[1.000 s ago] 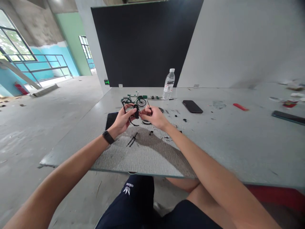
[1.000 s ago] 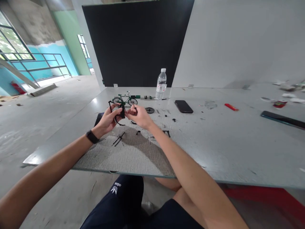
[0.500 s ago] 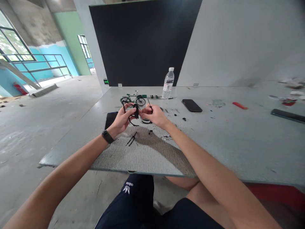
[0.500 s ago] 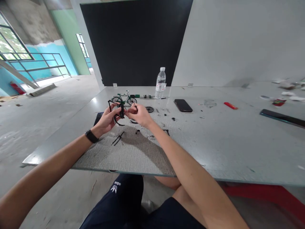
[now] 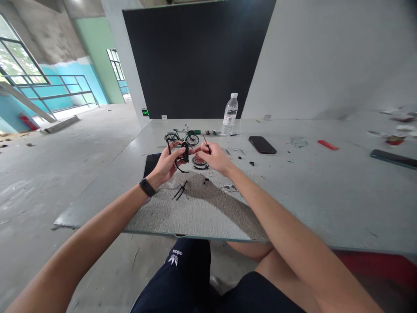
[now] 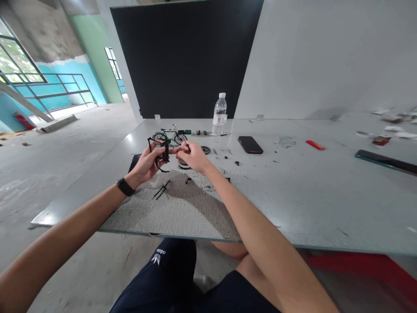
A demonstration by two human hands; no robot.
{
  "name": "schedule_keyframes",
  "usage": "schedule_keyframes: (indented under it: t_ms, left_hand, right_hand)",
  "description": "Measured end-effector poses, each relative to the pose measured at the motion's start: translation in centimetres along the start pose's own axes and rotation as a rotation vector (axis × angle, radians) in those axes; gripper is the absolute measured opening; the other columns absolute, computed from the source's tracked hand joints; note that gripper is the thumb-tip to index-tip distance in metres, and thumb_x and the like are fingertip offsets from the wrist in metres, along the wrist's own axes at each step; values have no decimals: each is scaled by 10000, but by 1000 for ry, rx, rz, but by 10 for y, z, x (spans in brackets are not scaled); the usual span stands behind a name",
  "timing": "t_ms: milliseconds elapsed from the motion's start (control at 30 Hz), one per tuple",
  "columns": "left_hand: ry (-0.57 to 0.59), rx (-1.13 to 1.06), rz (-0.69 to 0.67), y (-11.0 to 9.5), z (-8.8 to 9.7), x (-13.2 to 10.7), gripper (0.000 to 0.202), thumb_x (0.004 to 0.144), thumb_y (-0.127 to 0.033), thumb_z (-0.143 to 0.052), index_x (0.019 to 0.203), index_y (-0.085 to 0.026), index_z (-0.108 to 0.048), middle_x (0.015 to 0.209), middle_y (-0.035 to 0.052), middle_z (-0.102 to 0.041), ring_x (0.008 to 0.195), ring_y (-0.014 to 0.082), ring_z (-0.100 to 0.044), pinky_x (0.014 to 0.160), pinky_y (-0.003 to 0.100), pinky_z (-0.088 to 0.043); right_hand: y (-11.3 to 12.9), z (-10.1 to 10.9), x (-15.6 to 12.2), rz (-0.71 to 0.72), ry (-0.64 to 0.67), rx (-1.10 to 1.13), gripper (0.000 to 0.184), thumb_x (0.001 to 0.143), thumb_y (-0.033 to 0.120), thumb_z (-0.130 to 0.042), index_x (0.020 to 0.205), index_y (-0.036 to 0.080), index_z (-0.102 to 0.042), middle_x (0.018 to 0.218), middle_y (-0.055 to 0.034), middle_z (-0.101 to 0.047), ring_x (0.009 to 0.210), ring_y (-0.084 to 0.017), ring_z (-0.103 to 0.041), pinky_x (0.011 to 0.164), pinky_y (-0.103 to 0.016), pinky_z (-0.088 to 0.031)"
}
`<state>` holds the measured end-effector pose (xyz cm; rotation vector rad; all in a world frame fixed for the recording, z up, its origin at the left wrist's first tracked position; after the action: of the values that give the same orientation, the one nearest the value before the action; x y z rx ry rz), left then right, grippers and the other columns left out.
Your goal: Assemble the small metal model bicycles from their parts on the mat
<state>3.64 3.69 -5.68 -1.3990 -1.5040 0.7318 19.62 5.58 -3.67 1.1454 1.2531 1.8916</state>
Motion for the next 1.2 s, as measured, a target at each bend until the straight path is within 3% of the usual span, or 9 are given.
schedule_keyframes:
  t_ms: [67, 167, 400, 567, 800, 933, 1067, 1200]
  left_hand:
    - [11, -7, 20, 1, 0, 0, 340, 811, -275, -797, 1046, -206, -561, 826, 22, -722, 661, 105, -648, 558, 181, -497]
    - [11, -5, 36, 3, 0, 0, 352, 804, -269, -799, 1058, -203, -564, 861, 34, -732, 667, 105, -651, 532, 173, -480]
    - [-15, 50, 26, 4, 2, 0, 348, 775, -251, -825, 1047, -158, -629, 820, 17, -679, 654, 82, -616, 522, 161, -472]
    - [-48, 67, -24, 2, 4, 2, 287, 739, -267, -850, 884, -127, -646, 817, 14, -641, 696, 86, -605, 595, 187, -532]
    - [-68, 24, -55, 2, 6, 5, 313, 743, -276, -854, 944, -142, -654, 785, -12, -626, 699, 97, -616, 659, 227, -562]
    - [-92, 8, -46, 3, 7, 5, 269, 770, -268, -840, 911, -137, -652, 794, 9, -647, 708, 111, -632, 682, 248, -563]
    - [-119, -27, -55, 2, 8, 5, 253, 773, -244, -841, 902, -135, -653, 811, 12, -658, 716, 111, -642, 688, 246, -554]
    - [-119, -37, -43, 5, 8, 7, 235, 801, -250, -826, 911, -137, -652, 846, 24, -679, 763, 123, -667, 748, 262, -571]
  right_hand:
    - [0, 1, 0, -7, -8, 45, 412, 854, 336, -665, 723, 242, -286, 1048, -74, -649, 999, -237, -672, 836, -417, -579]
    - [1, -1, 0, 2, -12, 88, 413, 884, 395, -645, 729, 247, -292, 1015, -72, -639, 1085, -254, -654, 869, -429, -587]
    - [12, -3, -1, 87, -53, 16, 585, 775, 439, -815, 749, 260, -258, 917, -46, -685, 915, -227, -653, 836, -433, -546]
    - [11, -1, 0, 103, -77, 3, 603, 763, 497, -826, 746, 262, -270, 864, -34, -647, 850, -207, -615, 804, -419, -527]
    - [2, -13, 0, 55, 41, 90, 563, 790, 451, -799, 755, 264, -269, 743, 29, -522, 721, -162, -536, 751, -381, -518]
    - [4, -15, -3, 50, 39, 88, 507, 844, 452, -737, 745, 260, -278, 815, 6, -531, 818, -177, -586, 819, -393, -548]
    - [6, -16, -5, 82, 21, 9, 555, 769, 480, -811, 759, 260, -301, 946, -22, -625, 898, -196, -632, 845, -394, -547]
    - [3, -16, -1, 107, -22, -18, 597, 734, 512, -832, 758, 262, -291, 953, -36, -661, 901, -201, -654, 851, -396, -558]
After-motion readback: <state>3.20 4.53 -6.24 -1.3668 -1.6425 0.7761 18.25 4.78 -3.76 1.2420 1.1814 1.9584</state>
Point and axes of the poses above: each hand's wrist, its own x-axis towards the middle knuckle, its own z-axis out of the back of the hand, y = z × x, the point moved 6 cm from there along x, towards the middle knuckle
